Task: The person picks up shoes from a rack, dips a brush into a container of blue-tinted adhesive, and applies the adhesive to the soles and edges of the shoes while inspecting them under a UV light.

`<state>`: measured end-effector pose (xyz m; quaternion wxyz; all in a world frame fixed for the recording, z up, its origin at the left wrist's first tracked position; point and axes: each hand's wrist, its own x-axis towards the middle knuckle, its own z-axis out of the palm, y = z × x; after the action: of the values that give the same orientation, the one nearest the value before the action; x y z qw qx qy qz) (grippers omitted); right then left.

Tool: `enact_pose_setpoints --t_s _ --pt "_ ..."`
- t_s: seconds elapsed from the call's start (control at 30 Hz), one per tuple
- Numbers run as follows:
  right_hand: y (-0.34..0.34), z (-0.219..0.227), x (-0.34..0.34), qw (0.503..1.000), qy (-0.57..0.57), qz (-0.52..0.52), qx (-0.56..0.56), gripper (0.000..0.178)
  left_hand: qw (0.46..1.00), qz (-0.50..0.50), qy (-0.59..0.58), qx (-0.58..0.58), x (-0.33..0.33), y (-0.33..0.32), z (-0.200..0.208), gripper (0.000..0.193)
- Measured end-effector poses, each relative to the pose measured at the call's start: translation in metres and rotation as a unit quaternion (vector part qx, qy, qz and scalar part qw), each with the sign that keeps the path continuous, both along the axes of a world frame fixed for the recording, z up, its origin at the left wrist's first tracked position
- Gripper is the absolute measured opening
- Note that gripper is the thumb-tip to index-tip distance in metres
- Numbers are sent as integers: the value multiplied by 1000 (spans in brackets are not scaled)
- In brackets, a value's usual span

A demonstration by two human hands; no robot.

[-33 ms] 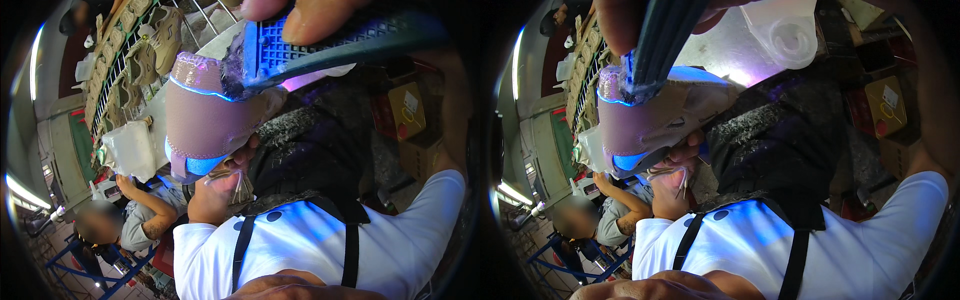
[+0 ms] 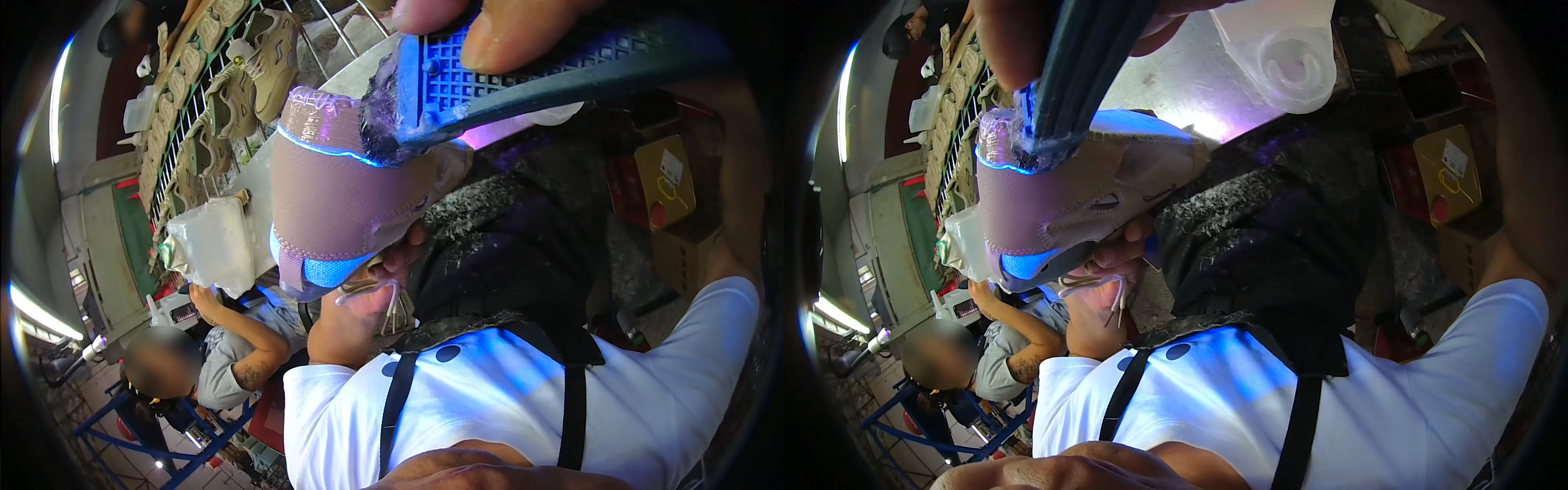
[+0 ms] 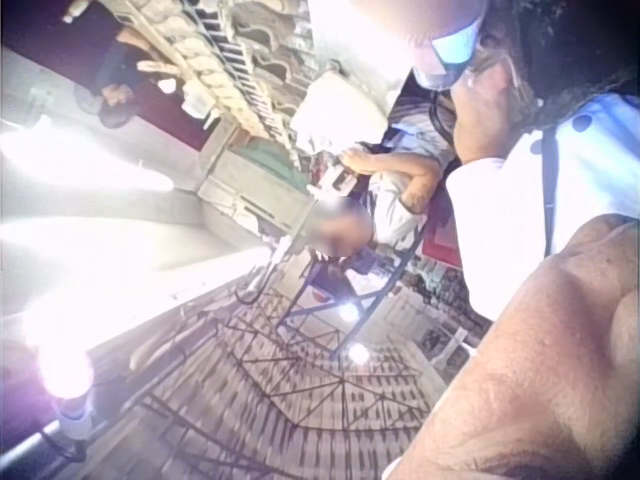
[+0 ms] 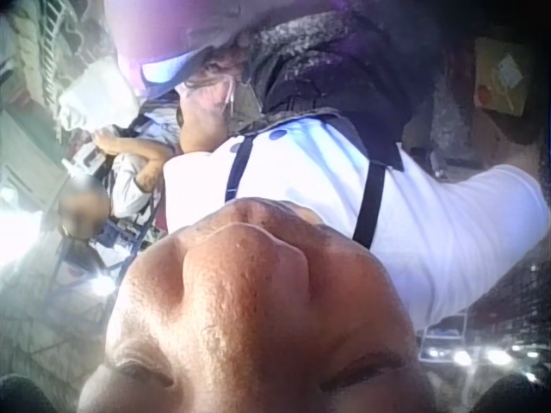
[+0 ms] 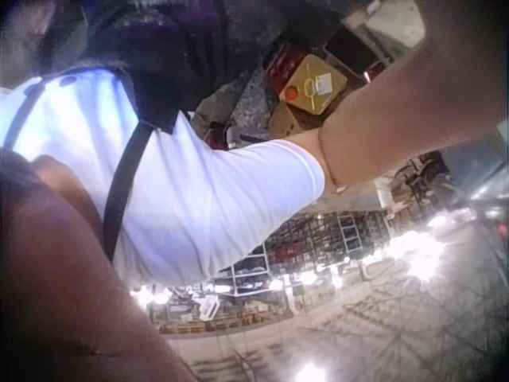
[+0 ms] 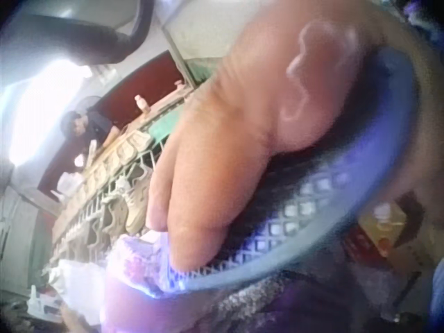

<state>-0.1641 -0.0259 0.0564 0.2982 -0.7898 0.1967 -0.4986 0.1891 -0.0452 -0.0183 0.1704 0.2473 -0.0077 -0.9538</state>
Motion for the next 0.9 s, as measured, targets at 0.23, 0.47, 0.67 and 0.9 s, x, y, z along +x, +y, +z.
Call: enact_pose_setpoints --t_s 0.23,0.47,0.67,0.9 --pt "-9 -13 9 999 -23 37 -6 35 991 -82 67 76 -5 10 1 40" --pt "-16 -25 15 994 -67 83 -23 39 975 -137 107 136 -8 20 -8 35" --pt "-12 -38 18 985 -110 132 -27 42 964 -163 132 164 -11 24 -21 34" --pt "-4 -51 26 979 -153 134 0 37 929 -179 246 210 -13 25 -44 44"
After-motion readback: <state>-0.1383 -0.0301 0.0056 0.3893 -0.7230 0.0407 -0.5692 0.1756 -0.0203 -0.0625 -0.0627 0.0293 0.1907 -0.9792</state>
